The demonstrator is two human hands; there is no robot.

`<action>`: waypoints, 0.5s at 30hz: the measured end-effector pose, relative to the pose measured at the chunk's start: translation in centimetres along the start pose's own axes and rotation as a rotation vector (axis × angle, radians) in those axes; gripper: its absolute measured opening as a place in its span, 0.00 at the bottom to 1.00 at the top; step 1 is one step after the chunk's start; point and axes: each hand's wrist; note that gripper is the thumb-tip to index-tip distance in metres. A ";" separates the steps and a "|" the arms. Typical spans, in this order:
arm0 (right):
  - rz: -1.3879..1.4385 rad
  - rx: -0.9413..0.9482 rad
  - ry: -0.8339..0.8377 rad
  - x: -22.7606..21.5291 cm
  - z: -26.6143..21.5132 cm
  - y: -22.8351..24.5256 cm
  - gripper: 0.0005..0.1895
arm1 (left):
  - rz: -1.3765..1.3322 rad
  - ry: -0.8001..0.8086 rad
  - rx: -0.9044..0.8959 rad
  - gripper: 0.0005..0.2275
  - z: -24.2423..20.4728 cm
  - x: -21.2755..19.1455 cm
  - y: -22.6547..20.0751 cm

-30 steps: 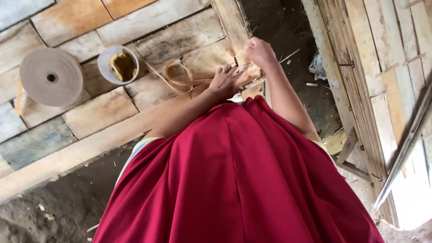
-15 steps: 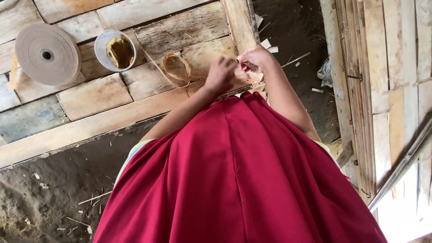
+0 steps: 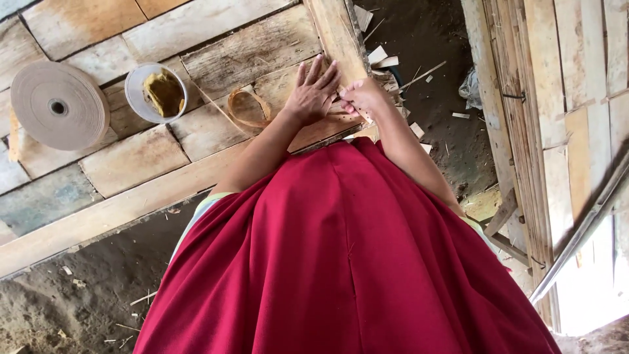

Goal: The person unrolls a perforated adhesive strip from a roll, applies a paste-like substance from a container onto the strip, and presses it onto a wooden surface. The person smooths the strip with their hands to ensure adhesion.

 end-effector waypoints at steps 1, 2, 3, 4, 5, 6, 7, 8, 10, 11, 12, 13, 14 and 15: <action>0.002 -0.001 -0.001 0.1 -0.2 -0.2 0.05 | 0.002 0.000 0.002 0.28 0.1 -0.1 0.1; -0.004 -0.007 -0.005 0.1 -0.4 -0.4 0.04 | 0.024 0.036 0.004 0.28 0.1 -0.2 0.1; -0.012 -0.011 -0.009 0.3 -0.7 -0.7 0.05 | 0.045 0.073 0.005 0.28 0.0 -0.2 0.1; -0.011 -0.009 -0.010 0.3 -0.6 -1.2 0.05 | 0.044 0.075 0.006 0.28 0.1 -0.2 0.2; 0.006 -0.030 -0.021 0.4 -0.5 -1.8 0.04 | 0.034 0.065 0.014 0.41 0.0 -0.2 0.2; 0.023 -0.052 -0.033 0.4 -0.5 -2.3 0.06 | 0.025 0.056 0.022 0.56 0.0 -0.1 0.2; 0.023 -0.051 -0.030 0.6 -0.5 -2.7 0.06 | 0.025 0.058 0.019 0.56 0.1 0.0 0.3; 0.052 -0.072 -0.038 0.8 -0.5 -3.1 0.07 | 0.020 0.056 0.010 0.43 0.2 0.2 0.3; 0.084 -0.089 -0.048 1.1 -0.5 -3.9 0.08 | 0.013 0.058 0.003 0.31 0.1 0.0 0.3; 0.089 -0.080 -0.035 1.1 -0.5 -4.1 0.05 | 0.014 0.099 0.005 0.32 0.1 -0.4 0.2; 0.094 -0.071 -0.023 1.1 -0.5 -4.4 0.06 | 0.015 0.141 0.006 0.32 0.0 -0.9 0.1; 0.095 -0.072 -0.026 1.2 -1.1 -4.3 0.06 | 0.015 0.140 0.010 0.32 0.0 -0.8 0.1; 0.122 -0.099 -0.026 1.3 -1.7 -4.3 0.06 | -0.009 0.086 0.015 0.29 0.0 -0.6 0.1; 0.147 -0.127 -0.023 1.4 -2.4 -4.2 0.08 | -0.034 0.033 0.018 0.27 -0.1 -0.6 0.2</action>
Point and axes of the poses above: each hand's wrist, its own z-axis towards the middle knuckle, its own x-axis out of the palm, y = z × x, and after that the axes turned 12 degrees about -x, right-handed
